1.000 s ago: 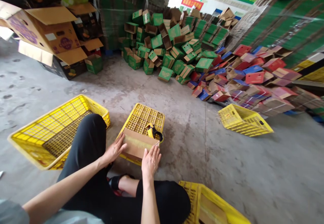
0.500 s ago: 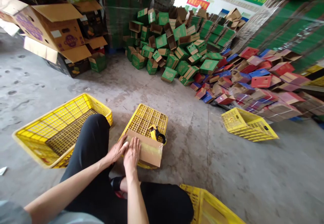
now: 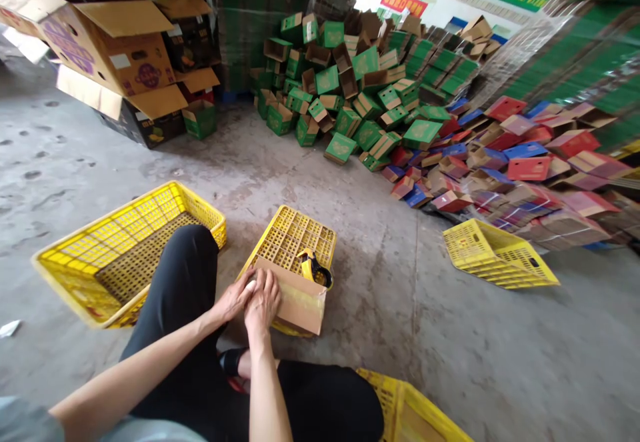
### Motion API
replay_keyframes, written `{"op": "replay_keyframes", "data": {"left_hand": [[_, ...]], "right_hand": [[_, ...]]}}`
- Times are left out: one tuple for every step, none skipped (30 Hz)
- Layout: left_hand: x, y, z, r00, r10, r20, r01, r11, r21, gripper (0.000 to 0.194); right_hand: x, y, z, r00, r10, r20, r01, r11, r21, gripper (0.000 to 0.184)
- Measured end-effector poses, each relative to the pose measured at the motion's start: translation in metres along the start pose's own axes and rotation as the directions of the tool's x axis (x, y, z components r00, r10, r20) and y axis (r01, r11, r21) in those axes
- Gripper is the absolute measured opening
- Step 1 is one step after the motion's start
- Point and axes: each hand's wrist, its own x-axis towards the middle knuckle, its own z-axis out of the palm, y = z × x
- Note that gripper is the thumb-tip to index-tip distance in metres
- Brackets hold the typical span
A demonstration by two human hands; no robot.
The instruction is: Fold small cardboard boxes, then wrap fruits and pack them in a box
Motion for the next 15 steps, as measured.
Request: {"op": "replay_keyframes", "data": {"left_hand": [[0.0, 0.0, 0.0, 1.0, 0.002, -0.002, -0.002, 1.0, -0.008, 0.065], [0.001, 0.0, -0.001, 1.0, 0.003, -0.003, -0.003, 1.0, -0.016, 0.065], [0.001, 0.0, -0.001, 1.0, 0.004, -0.001, -0.005, 1.0, -0.023, 0.065], [0.0, -0.001, -0.001, 1.0, 0.004, 0.003, -0.004, 1.0, -0.029, 0.065], [0.0, -0.001, -0.002, 1.0, 0.0, 0.007, 0.0, 0.999, -0.033, 0.065], [0.0, -0.002, -0.002, 1.0, -0.007, 0.009, 0.008, 0.999, -0.034, 0.066], [-0.001, -0.003, -0.003, 1.0, -0.016, 0.01, 0.017, 0.999, -0.034, 0.066], [-0.001, -0.005, -0.003, 1.0, -0.021, 0.011, 0.021, 0.999, -0.03, 0.068], [-0.002, -0.007, -0.002, 1.0, -0.018, 0.013, 0.019, 1.0, -0.023, 0.069], [-0.002, -0.01, -0.002, 1.0, -0.007, 0.016, 0.007, 1.0, -0.012, 0.07], [-0.002, -0.013, -0.001, 1.0, 0.014, 0.025, -0.014, 1.0, 0.002, 0.07], [-0.003, -0.016, 0.0, 0.999, 0.04, 0.036, -0.041, 0.999, 0.021, 0.07], [-0.003, -0.02, 0.001, 0.997, 0.067, 0.046, -0.069, 0.997, 0.041, 0.07], [-0.003, -0.024, 0.002, 0.994, 0.091, 0.054, -0.094, 0.994, 0.062, 0.069], [-0.003, -0.027, 0.003, 0.992, 0.111, 0.061, -0.116, 0.99, 0.083, 0.069]], "right_hand": [[0.001, -0.001, -0.001, 1.0, 0.009, 0.011, -0.009, 1.0, -0.006, 0.05], [0.002, -0.003, -0.002, 1.0, 0.014, 0.018, -0.014, 1.0, -0.01, 0.05], [0.001, -0.003, -0.003, 1.0, 0.017, 0.022, -0.017, 1.0, -0.015, 0.051], [0.001, -0.004, -0.003, 1.0, 0.015, 0.025, -0.015, 1.0, -0.021, 0.052], [0.0, -0.005, -0.004, 1.0, 0.01, 0.029, -0.009, 1.0, -0.026, 0.054], [-0.002, -0.005, -0.004, 0.999, 0.003, 0.036, -0.002, 1.0, -0.031, 0.056], [-0.003, -0.005, -0.005, 0.999, -0.002, 0.046, 0.004, 0.999, -0.035, 0.057], [-0.005, -0.005, -0.006, 0.998, -0.004, 0.059, 0.006, 0.999, -0.038, 0.058], [-0.006, -0.006, -0.006, 0.997, -0.002, 0.075, 0.005, 0.999, -0.041, 0.058], [-0.007, -0.006, -0.007, 0.996, 0.001, 0.091, 0.003, 0.999, -0.043, 0.059], [-0.009, -0.005, -0.007, 0.994, 0.002, 0.105, 0.003, 0.999, -0.045, 0.059], [-0.011, -0.004, -0.007, 0.993, 0.002, 0.116, 0.004, 0.999, -0.046, 0.059], [-0.012, -0.002, -0.007, 0.993, 0.003, 0.122, 0.003, 0.999, -0.048, 0.059], [-0.014, 0.001, -0.008, 0.992, 0.012, 0.123, -0.006, 0.999, -0.052, 0.058], [-0.016, 0.006, -0.009, 0.992, 0.032, 0.119, -0.025, 0.998, -0.06, 0.057]]}}
